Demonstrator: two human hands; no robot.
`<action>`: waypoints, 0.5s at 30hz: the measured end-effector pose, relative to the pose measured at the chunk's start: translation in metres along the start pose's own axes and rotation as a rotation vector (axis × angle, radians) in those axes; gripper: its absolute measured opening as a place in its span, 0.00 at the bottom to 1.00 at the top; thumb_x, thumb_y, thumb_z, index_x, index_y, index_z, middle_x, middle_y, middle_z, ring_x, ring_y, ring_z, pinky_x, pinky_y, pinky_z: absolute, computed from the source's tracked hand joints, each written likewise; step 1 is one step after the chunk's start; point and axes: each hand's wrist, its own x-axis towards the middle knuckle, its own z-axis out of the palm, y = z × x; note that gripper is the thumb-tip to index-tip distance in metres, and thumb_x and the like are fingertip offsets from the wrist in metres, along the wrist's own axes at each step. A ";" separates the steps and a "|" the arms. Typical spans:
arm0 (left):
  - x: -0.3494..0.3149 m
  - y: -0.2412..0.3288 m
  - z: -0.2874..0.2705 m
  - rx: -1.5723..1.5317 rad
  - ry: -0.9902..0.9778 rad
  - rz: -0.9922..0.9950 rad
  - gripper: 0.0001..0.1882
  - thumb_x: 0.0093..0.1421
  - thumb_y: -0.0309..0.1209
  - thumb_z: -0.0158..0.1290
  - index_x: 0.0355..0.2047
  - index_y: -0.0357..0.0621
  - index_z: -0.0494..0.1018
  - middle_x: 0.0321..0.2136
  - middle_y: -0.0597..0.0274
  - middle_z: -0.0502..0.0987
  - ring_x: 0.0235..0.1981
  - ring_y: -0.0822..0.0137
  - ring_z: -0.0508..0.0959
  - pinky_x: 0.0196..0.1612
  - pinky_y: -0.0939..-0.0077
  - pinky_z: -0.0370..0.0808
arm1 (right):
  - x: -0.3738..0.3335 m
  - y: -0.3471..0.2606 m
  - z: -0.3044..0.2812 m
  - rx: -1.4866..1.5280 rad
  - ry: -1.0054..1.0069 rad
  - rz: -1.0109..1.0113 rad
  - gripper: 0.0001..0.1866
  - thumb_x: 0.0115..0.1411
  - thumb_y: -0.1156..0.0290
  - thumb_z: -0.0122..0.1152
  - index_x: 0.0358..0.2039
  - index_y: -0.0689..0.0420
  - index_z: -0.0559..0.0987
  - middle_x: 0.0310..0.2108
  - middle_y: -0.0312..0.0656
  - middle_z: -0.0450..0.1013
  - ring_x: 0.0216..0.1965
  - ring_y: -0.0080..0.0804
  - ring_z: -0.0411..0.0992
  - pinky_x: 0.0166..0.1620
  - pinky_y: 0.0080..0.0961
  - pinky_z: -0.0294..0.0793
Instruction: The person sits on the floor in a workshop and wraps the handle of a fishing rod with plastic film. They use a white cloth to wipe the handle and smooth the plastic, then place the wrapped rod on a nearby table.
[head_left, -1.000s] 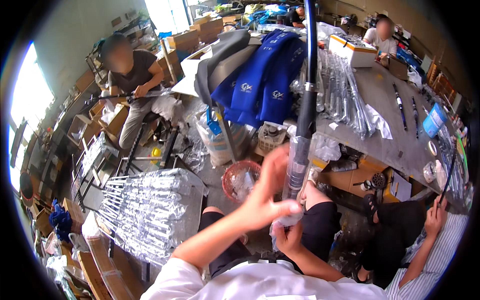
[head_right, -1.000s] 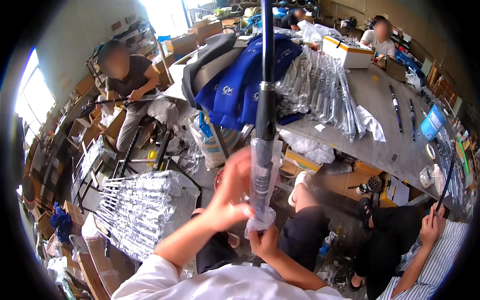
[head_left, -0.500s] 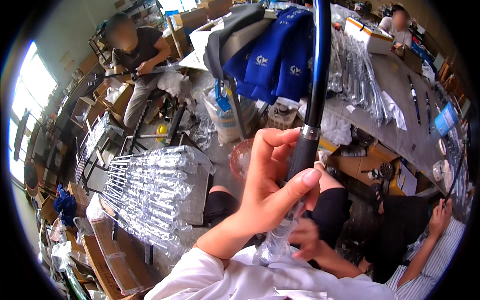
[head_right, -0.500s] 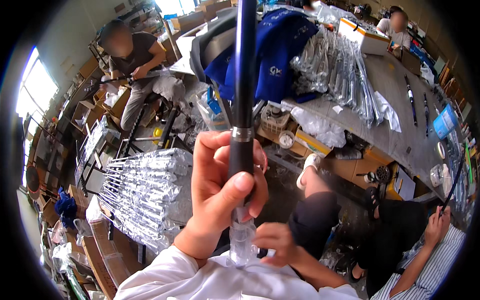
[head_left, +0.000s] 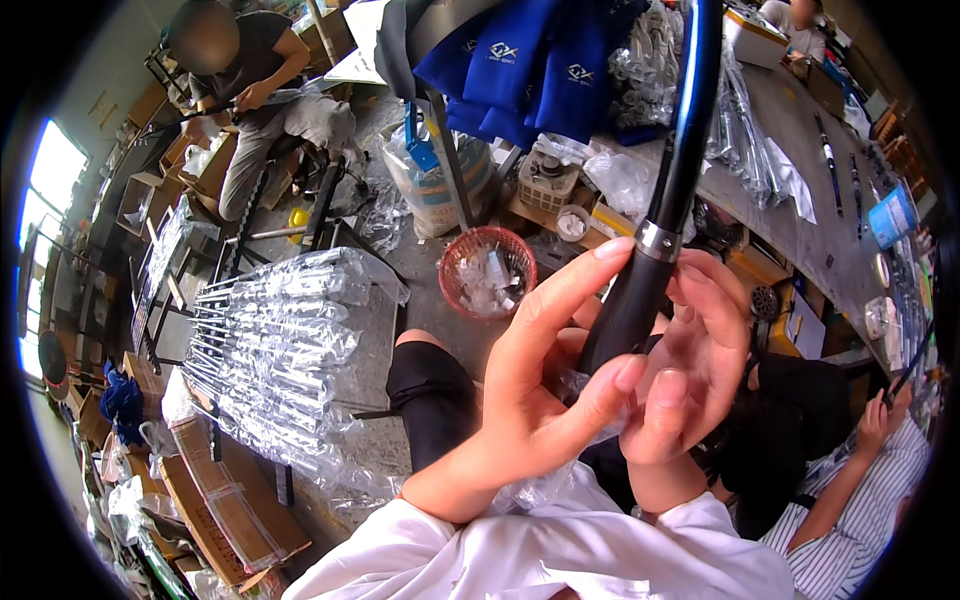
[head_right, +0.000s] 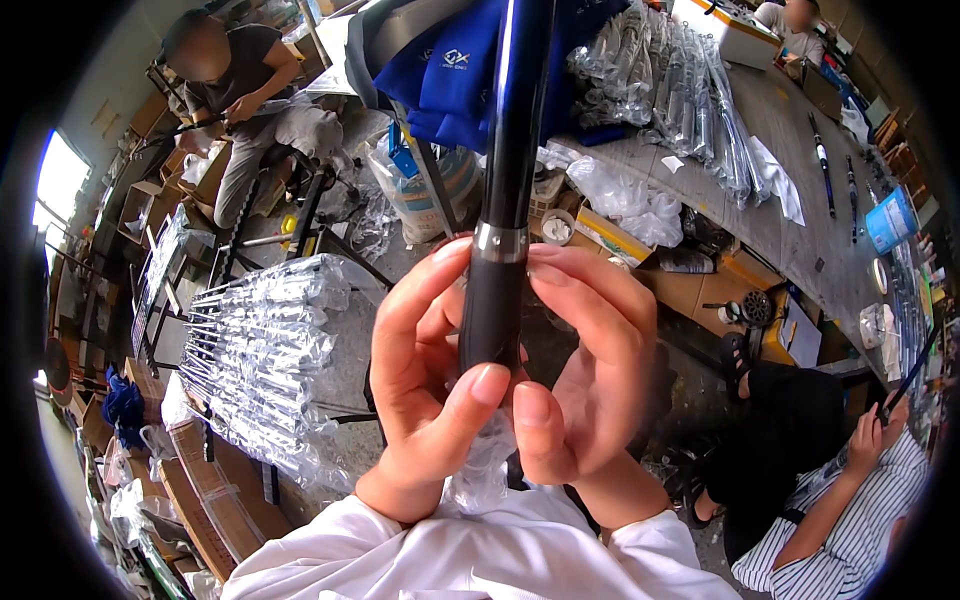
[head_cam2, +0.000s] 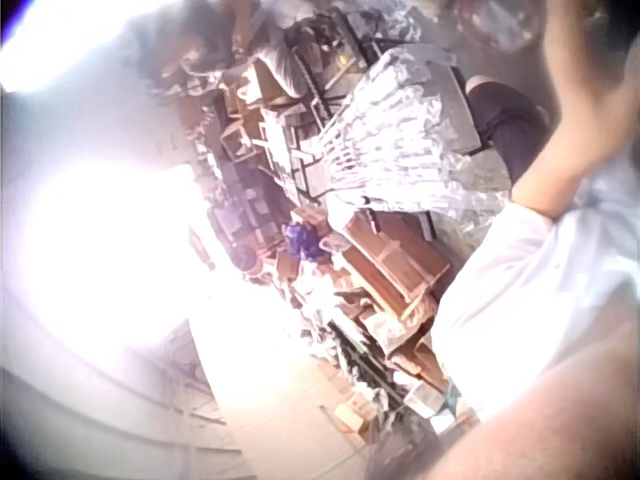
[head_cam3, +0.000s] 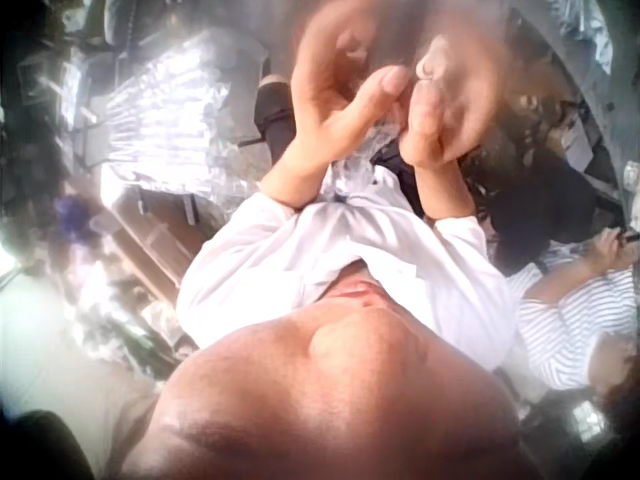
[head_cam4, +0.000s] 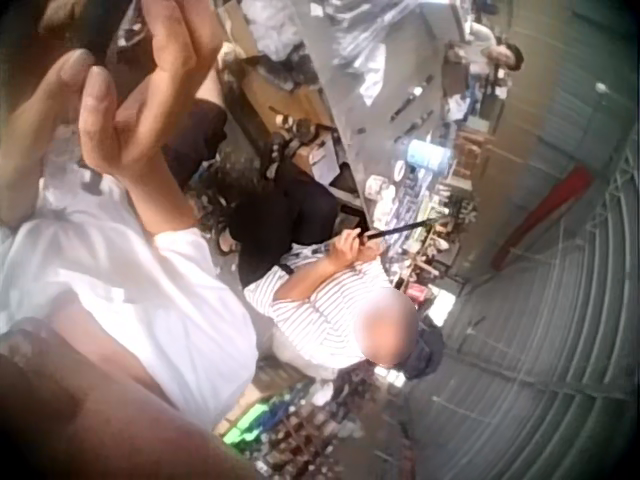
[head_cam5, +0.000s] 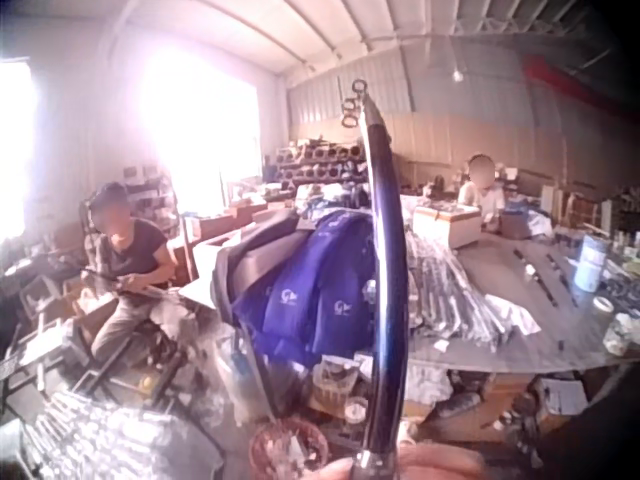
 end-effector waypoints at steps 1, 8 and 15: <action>0.001 0.000 -0.001 0.046 -0.009 0.049 0.31 0.55 0.20 0.53 0.57 0.32 0.53 0.54 0.47 0.61 0.47 0.63 0.72 0.40 0.78 0.74 | 0.001 0.002 0.001 -0.002 0.000 -0.044 0.28 0.54 0.57 0.51 0.45 0.70 0.68 0.44 0.54 0.64 0.44 0.41 0.67 0.47 0.32 0.68; 0.002 -0.006 0.010 0.060 0.112 0.045 0.38 0.50 0.30 0.60 0.56 0.36 0.51 0.39 0.51 0.70 0.28 0.73 0.71 0.27 0.84 0.68 | 0.009 -0.004 0.007 -0.013 0.063 -0.117 0.25 0.52 0.59 0.53 0.42 0.69 0.70 0.42 0.54 0.64 0.41 0.40 0.68 0.44 0.31 0.70; -0.003 -0.003 0.007 0.101 0.104 0.076 0.34 0.49 0.18 0.58 0.55 0.34 0.56 0.50 0.55 0.63 0.34 0.76 0.69 0.36 0.85 0.70 | 0.016 -0.009 0.003 -0.236 -0.050 -0.242 0.24 0.51 0.62 0.55 0.42 0.69 0.70 0.40 0.52 0.66 0.38 0.40 0.69 0.41 0.30 0.71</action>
